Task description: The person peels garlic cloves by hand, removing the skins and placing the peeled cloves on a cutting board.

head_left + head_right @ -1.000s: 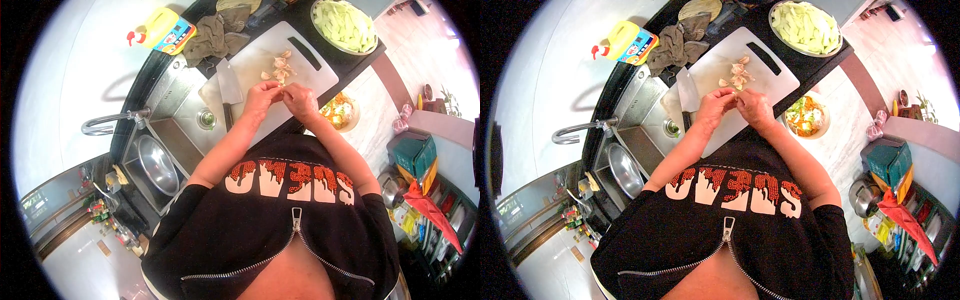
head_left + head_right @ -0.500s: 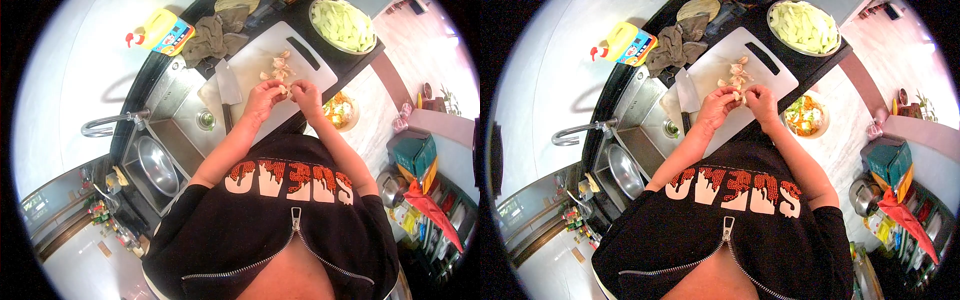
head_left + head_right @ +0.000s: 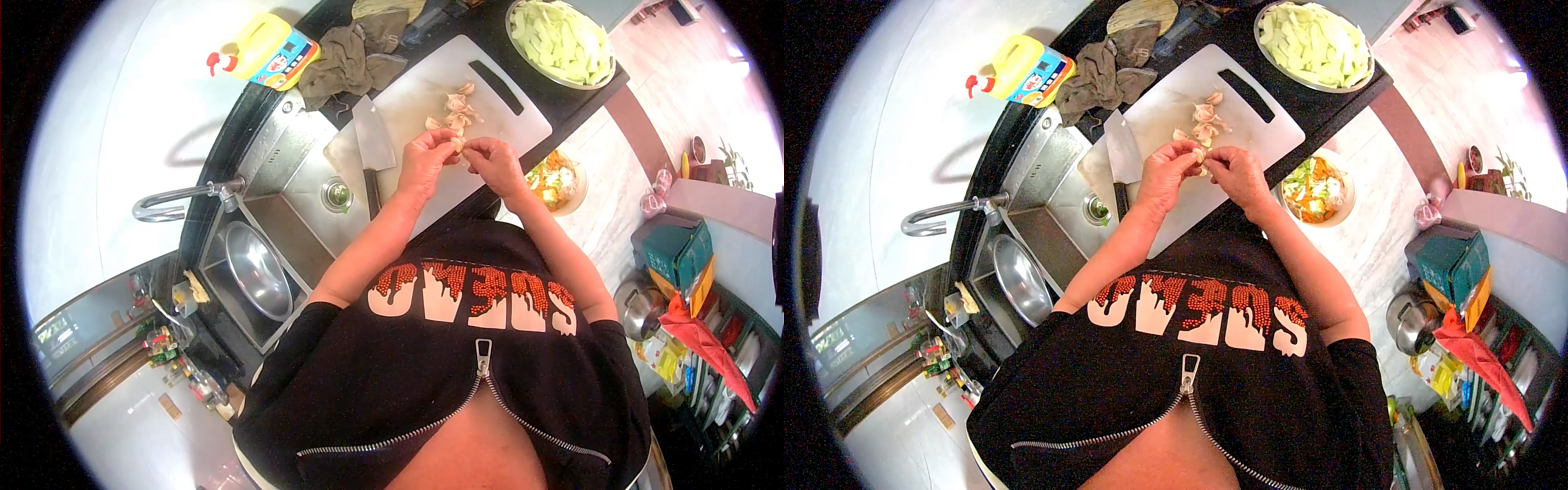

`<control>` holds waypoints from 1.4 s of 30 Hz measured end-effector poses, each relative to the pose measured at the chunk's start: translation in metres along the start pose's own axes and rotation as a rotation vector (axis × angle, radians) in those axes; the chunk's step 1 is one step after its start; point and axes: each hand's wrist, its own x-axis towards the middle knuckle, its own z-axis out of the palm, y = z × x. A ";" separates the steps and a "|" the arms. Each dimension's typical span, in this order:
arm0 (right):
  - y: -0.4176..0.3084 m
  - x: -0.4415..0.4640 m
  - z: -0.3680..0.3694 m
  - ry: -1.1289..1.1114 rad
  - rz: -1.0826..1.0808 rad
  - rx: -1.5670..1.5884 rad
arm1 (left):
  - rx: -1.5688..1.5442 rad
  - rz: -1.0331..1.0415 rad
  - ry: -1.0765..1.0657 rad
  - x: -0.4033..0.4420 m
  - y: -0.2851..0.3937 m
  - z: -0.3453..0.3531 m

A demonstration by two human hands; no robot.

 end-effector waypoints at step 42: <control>0.019 0.000 -0.004 0.154 0.044 -0.098 | -0.087 -0.161 -0.172 0.002 -0.006 -0.013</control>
